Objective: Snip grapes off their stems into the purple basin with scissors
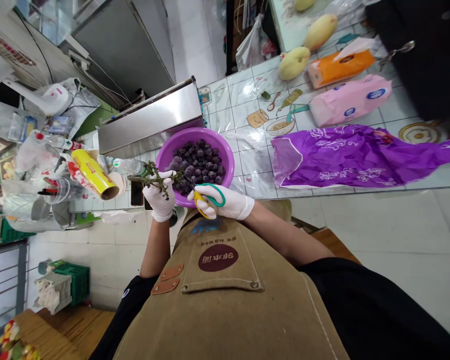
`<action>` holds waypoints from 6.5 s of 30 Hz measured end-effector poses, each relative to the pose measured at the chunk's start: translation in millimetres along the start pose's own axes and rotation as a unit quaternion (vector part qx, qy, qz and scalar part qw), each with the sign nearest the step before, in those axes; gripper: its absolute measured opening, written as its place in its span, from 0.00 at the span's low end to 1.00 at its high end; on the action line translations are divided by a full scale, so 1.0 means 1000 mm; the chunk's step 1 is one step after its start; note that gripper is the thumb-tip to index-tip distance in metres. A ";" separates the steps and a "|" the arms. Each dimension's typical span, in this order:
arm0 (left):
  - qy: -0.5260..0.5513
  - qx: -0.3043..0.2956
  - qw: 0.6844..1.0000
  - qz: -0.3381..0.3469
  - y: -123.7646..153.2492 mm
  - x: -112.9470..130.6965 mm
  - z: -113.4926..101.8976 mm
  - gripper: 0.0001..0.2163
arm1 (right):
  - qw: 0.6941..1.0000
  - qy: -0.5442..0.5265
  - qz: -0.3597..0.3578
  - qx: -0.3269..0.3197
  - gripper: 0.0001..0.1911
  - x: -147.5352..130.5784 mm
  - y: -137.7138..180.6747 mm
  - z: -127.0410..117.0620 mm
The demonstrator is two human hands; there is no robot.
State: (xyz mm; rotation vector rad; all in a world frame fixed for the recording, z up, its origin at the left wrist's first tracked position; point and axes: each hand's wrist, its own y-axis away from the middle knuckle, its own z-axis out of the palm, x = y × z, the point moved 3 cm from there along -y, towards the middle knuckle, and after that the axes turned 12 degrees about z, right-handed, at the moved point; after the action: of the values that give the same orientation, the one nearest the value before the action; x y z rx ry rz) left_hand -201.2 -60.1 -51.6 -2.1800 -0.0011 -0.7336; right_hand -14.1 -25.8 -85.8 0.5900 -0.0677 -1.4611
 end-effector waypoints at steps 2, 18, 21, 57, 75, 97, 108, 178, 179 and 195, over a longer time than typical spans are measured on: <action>0.012 -0.007 1.000 0.028 -0.001 0.006 -0.001 0.23 | 0.998 -0.035 0.032 -0.029 0.18 -0.001 0.002 0.002; -0.014 0.008 0.999 0.034 0.006 -0.004 0.013 0.22 | 0.995 0.048 -0.047 0.073 0.18 -0.005 -0.003 0.002; 0.037 0.077 0.994 -0.066 0.008 -0.011 0.014 0.23 | 0.991 0.076 -0.079 0.076 0.23 -0.007 0.001 0.005; 0.306 0.296 0.865 -0.265 -0.019 -0.003 -0.002 0.22 | 0.936 0.288 -0.095 0.176 0.30 0.002 0.001 -0.005; 0.308 0.279 0.867 -0.275 -0.011 0.002 -0.007 0.23 | 0.896 0.375 -0.148 0.187 0.24 -0.004 0.007 -0.011; 0.380 0.273 0.816 -0.340 -0.007 -0.017 0.008 0.23 | 0.878 0.393 -0.128 0.241 0.21 -0.001 0.010 -0.016; 0.347 0.251 0.854 -0.294 -0.014 -0.012 0.001 0.25 | 0.812 0.481 -0.153 0.294 0.23 -0.009 0.012 -0.017; 0.357 0.136 0.887 -0.257 -0.024 -0.021 -0.011 0.21 | 0.687 0.645 -0.141 0.303 0.27 -0.022 0.027 0.005; 0.352 0.126 0.892 -0.253 -0.024 -0.019 -0.011 0.21 | 0.680 0.654 -0.139 0.300 0.26 -0.025 0.028 0.005; 0.321 -0.004 0.910 -0.263 -0.020 -0.026 0.012 0.27 | 0.586 0.759 -0.051 0.279 0.14 -0.051 0.033 0.015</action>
State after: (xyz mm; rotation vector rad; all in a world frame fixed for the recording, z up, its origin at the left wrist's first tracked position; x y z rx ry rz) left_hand -221.3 -32.5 -56.7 -1.8542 -0.2546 -1.7323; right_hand 3.4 17.0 -44.2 2.2320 0.9094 -0.5513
